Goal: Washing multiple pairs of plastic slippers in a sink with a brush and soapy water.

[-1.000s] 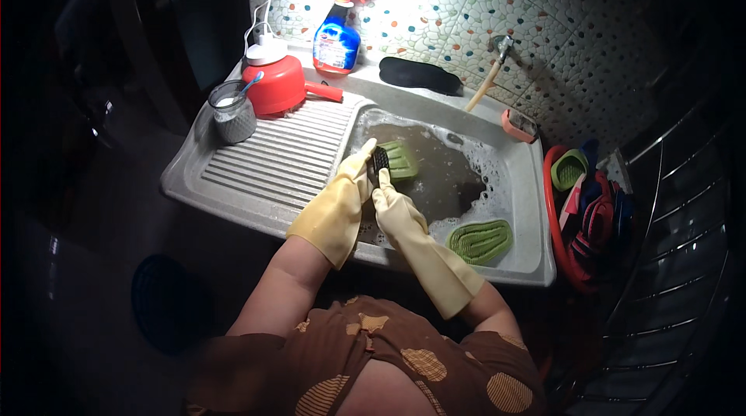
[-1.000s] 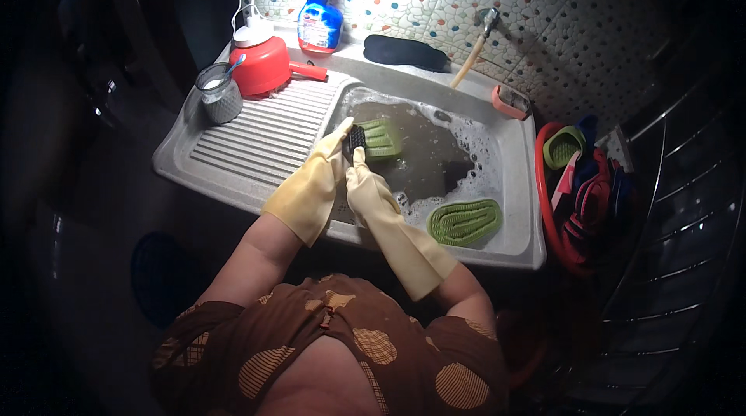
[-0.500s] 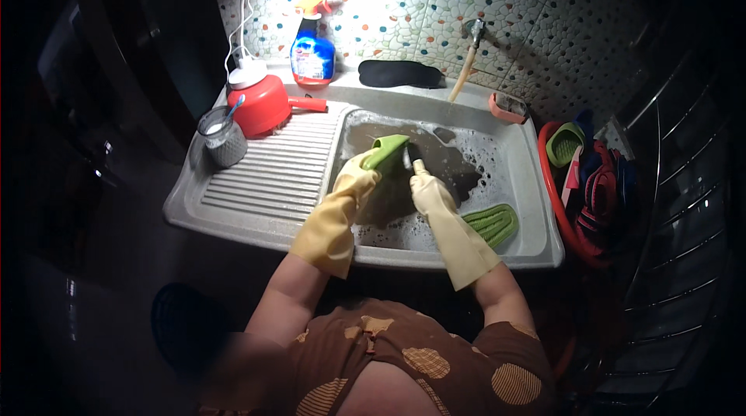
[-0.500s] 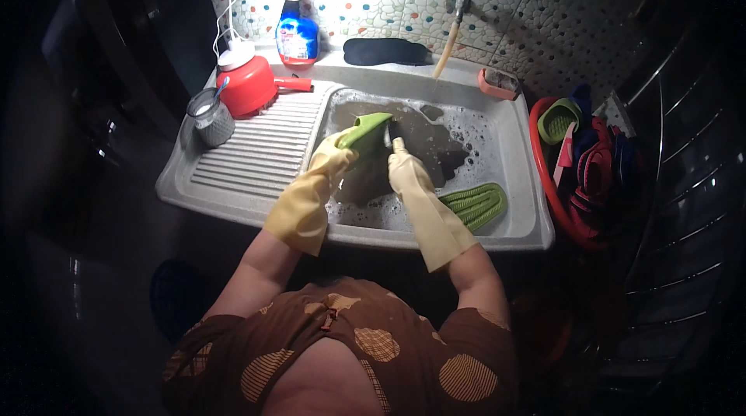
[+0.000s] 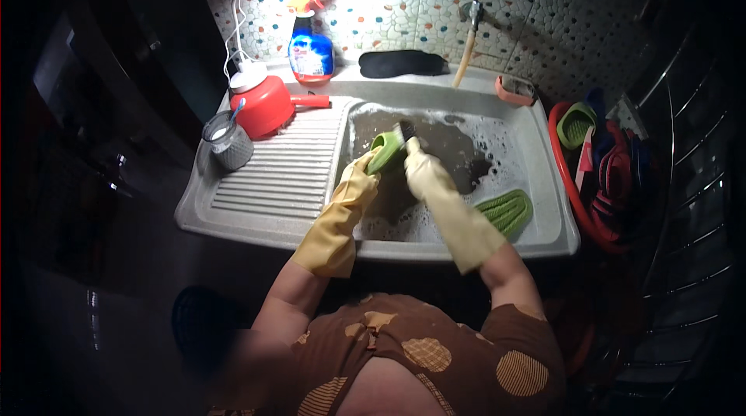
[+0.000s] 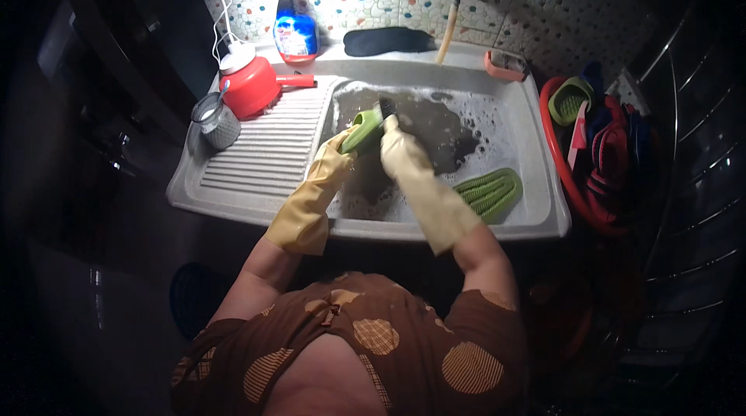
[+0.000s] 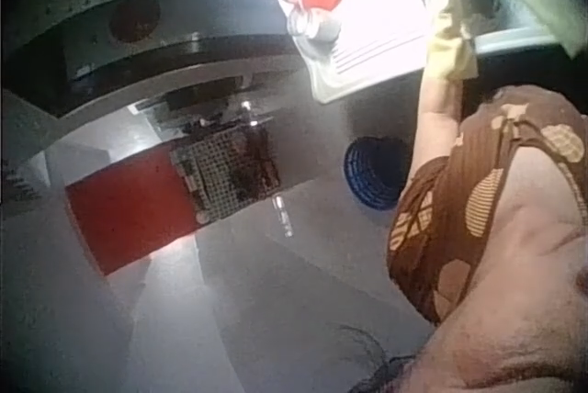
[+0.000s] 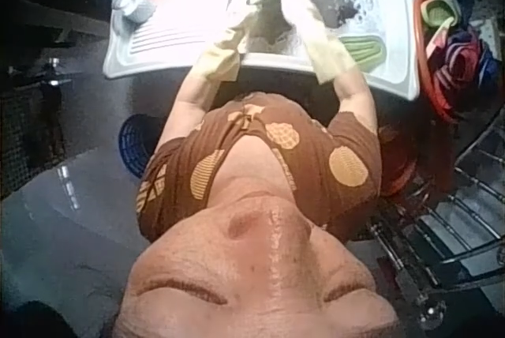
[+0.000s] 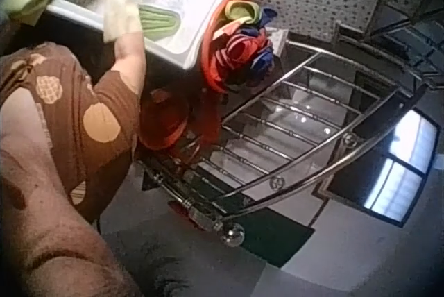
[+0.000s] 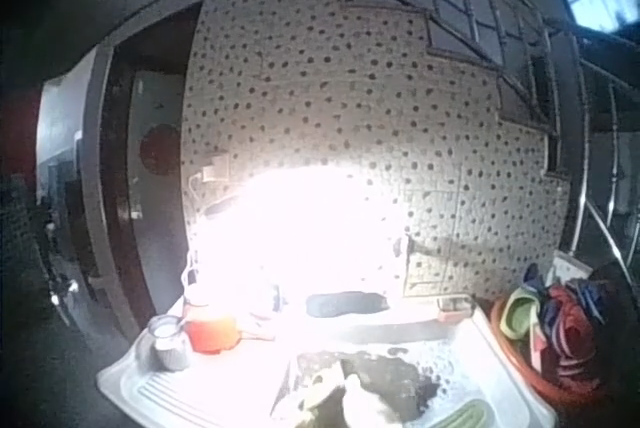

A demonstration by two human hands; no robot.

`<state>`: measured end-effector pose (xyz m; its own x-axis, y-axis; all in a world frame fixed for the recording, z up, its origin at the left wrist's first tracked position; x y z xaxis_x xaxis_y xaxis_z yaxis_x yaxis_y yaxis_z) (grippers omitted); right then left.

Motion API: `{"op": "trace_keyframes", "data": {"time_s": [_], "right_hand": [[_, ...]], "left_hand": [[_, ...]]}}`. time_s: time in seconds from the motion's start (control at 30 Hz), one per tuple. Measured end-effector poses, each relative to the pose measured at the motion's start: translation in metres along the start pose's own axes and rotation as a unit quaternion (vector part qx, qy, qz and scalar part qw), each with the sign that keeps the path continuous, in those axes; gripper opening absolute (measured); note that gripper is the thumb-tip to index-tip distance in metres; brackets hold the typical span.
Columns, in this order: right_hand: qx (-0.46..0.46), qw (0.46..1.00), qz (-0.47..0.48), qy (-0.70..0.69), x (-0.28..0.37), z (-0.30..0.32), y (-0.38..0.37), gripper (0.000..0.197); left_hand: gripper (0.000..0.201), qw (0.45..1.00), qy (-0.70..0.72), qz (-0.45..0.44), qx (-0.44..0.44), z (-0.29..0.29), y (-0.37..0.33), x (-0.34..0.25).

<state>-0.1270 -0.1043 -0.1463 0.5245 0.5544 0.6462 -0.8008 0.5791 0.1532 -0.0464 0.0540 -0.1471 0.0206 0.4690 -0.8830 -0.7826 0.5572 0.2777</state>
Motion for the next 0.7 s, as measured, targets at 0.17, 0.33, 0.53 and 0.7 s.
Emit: {"op": "trace_keyframes", "data": {"time_s": [0.17,0.33,0.53,0.7], "right_hand": [[0.041,0.958,0.281,-0.026,0.047,-0.016,0.094,0.064],[-0.02,0.997,0.025,-0.067,0.027,0.009,0.033,0.064],[0.048,0.979,0.097,-0.173,0.015,-0.032,0.052,0.066],[0.033,0.985,0.137,0.1,0.044,-0.005,0.049,0.047]], "left_hand": [[0.049,0.996,-0.028,-0.041,-0.08,0.013,-0.015,0.015],[0.05,0.998,0.043,-0.034,-0.011,0.005,-0.005,0.013],[0.043,1.0,-0.013,-0.008,-0.005,0.002,0.002,-0.013],[0.051,0.999,0.047,0.005,0.018,0.008,-0.017,0.027]]}}
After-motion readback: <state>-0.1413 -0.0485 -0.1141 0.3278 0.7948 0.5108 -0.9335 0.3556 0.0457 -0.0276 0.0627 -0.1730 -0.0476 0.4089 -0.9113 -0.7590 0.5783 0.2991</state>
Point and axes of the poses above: each hand's wrist, its own y-axis away from the middle knuckle, its own z-axis out of the back of the hand, x = y × z, the point moved 2 cm from there along -y, towards the middle knuckle, and after that the axes turned 14 degrees about z, right-handed, at the moved point
